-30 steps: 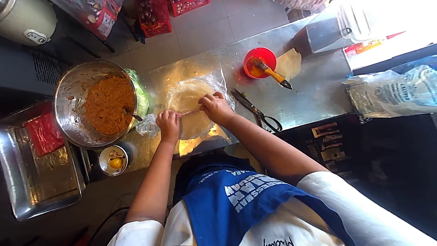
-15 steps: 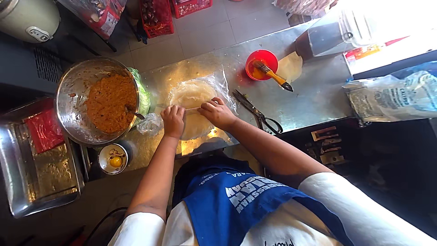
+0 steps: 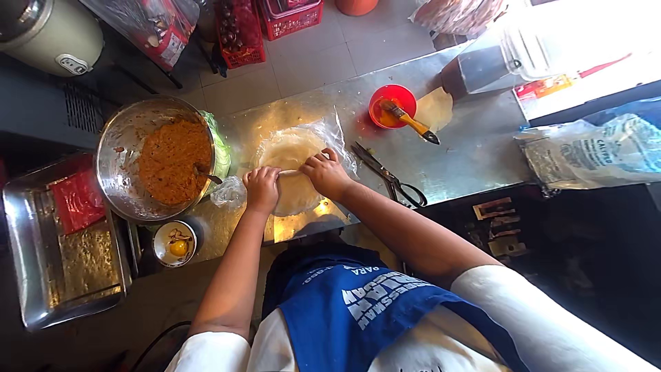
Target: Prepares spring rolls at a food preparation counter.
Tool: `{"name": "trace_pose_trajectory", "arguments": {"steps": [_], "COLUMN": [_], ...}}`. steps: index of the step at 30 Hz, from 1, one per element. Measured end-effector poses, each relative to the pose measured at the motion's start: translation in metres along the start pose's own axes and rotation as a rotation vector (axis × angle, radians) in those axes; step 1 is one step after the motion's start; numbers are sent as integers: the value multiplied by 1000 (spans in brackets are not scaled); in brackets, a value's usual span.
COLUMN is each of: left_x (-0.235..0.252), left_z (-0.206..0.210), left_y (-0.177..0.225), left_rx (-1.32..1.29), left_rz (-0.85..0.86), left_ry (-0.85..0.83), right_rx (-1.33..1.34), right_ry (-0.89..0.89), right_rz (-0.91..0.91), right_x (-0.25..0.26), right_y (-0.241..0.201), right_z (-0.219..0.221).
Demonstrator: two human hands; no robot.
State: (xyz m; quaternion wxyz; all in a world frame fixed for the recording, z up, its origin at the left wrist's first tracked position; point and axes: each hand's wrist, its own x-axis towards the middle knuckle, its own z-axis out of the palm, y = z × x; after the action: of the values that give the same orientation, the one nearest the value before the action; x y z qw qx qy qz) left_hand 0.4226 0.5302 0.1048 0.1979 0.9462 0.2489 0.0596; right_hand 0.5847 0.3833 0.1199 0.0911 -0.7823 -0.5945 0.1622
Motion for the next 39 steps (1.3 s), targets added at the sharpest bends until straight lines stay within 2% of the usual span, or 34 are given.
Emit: {"name": "trace_pose_trajectory", "arguments": {"steps": [6, 10, 13, 16, 20, 24, 25, 27, 29, 31, 33, 34, 36, 38, 39], "left_x": [-6, 0, 5, 3, -14, -32, -34, -36, -37, -38, -40, -40, -38, -38, -37], "left_z": [-14, -14, -12, -7, 12, 34, 34, 33, 35, 38, 39, 39, 38, 39, 39], "left_y": [-1, -2, 4, 11, 27, 33, 33, 33, 32, 31, 30, 30, 30, 30, 30], "left_rx": [-50, -94, 2, 78, -2, 10, 27, 29, 14, 13, 21, 24, 25, 28, 28], "left_rz": [-117, -263, -306, -131, 145, 149, 132, 131, 161, 175, 182, 179, 168, 162, 158], "left_ry": [-136, -104, -44, 25, 11, -47, -78, -108, -73, -54, -40, -46, -63, -64, -69], "right_rx": [117, 159, 148, 129, 70, 96, 137, 319, 663, 1127, 1516, 1679, 1910, 1935, 1853], "right_ry": [-138, -82, 27, 66, -33, -52, -3, 213, 478, 751, 1008, 1093, 1175, 1211, 1198], "right_rz": [76, 112, 83, 29, 12, 24, 47, 173, 447, 798, 1028, 1079, 1066, 1058, 1037], "right_x": [-4, 0, 0, 1, 1, 2, 0, -12, -27, -39, -44, -46, -50, -54, -57], "right_y": [-9, -8, -6, -6, -10, -9, -8, -3, 7, 28, 58, 74, 102, 116, 119], "right_z": [-8, -7, -3, 3, 2, -1, -4, -12, -24, -35, -41, -44, -49, -54, -58]}}
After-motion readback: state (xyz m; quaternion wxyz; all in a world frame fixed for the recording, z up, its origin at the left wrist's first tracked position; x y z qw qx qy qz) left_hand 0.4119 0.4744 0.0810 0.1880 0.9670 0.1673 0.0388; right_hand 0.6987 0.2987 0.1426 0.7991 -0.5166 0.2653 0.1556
